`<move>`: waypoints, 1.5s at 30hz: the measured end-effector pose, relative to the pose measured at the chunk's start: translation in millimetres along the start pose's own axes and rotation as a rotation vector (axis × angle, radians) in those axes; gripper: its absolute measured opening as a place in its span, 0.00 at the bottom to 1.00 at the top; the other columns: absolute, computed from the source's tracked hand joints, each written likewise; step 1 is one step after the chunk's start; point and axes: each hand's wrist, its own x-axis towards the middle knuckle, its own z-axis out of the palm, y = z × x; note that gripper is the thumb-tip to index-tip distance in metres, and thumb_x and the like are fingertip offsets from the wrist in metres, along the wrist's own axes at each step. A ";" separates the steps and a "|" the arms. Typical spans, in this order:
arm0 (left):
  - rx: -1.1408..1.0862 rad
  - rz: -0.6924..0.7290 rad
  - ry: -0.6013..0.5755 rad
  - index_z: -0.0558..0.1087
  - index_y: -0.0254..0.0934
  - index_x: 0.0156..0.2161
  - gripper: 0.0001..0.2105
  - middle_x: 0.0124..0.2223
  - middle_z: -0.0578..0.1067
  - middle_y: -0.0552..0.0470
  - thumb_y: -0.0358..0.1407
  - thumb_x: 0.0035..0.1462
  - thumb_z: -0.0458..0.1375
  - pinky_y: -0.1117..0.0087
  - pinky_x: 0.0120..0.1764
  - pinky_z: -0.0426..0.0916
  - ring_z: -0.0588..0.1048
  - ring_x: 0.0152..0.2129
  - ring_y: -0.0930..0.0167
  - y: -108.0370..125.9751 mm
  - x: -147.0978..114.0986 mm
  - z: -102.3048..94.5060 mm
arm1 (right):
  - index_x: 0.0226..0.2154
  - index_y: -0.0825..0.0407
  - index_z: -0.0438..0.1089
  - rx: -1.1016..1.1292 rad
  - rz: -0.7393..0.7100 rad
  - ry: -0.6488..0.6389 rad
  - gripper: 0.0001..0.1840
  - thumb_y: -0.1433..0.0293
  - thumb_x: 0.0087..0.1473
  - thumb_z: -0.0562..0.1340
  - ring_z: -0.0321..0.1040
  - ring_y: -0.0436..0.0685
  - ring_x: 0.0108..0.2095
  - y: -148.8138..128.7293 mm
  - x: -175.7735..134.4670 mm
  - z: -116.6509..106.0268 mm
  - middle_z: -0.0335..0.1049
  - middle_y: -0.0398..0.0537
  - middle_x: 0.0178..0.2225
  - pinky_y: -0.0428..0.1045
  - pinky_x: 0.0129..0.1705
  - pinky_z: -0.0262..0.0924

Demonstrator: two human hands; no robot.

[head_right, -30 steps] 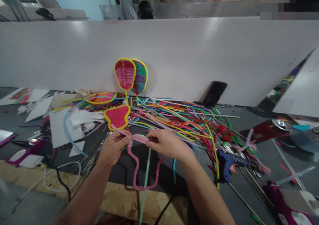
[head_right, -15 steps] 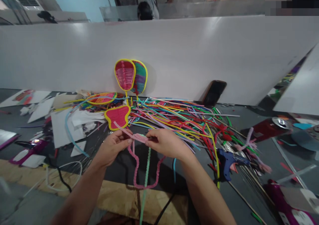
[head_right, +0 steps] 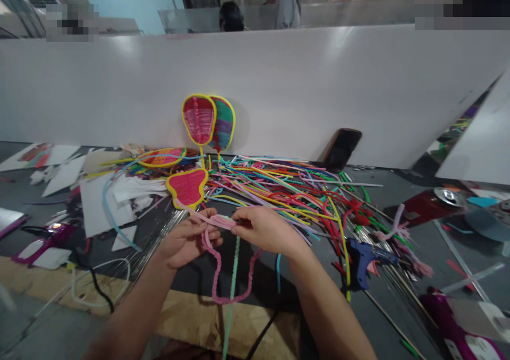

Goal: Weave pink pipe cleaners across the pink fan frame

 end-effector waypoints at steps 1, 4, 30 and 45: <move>-0.016 -0.009 -0.010 0.70 0.37 0.40 0.13 0.27 0.70 0.55 0.28 0.47 0.63 0.66 0.36 0.68 0.70 0.25 0.74 -0.6 0.4 -0.2 | 0.34 0.52 0.71 -0.004 0.001 0.000 0.08 0.68 0.55 0.57 0.58 0.48 0.26 0.2 0.0 0.2 0.67 0.41 0.26 0.44 0.27 0.48; -0.029 -0.022 -0.035 0.69 0.37 0.39 0.13 0.24 0.66 0.57 0.27 0.47 0.64 0.67 0.36 0.67 0.68 0.23 0.77 -1.4 1.6 0.7 | 0.35 0.52 0.71 -0.013 0.008 0.001 0.09 0.68 0.55 0.57 0.58 0.48 0.25 0.5 -0.3 0.4 0.68 0.41 0.27 0.44 0.28 0.48; 0.576 0.471 0.432 0.73 0.36 0.39 0.13 0.34 0.76 0.51 0.42 0.51 0.61 0.73 0.37 0.66 0.73 0.31 0.72 -33.4 -10.4 4.9 | 0.36 0.51 0.71 -0.030 0.008 0.006 0.09 0.68 0.55 0.57 0.58 0.48 0.25 1.0 0.2 0.9 0.67 0.41 0.27 0.44 0.27 0.47; -0.076 0.081 0.121 0.71 0.32 0.28 0.09 0.25 0.73 0.53 0.34 0.45 0.66 0.66 0.33 0.71 0.72 0.22 0.74 -20.9 -9.3 -10.0 | 0.32 0.52 0.69 -0.007 -0.048 -0.017 0.07 0.69 0.55 0.56 0.57 0.47 0.26 0.6 0.9 -1.1 0.65 0.40 0.26 0.43 0.28 0.47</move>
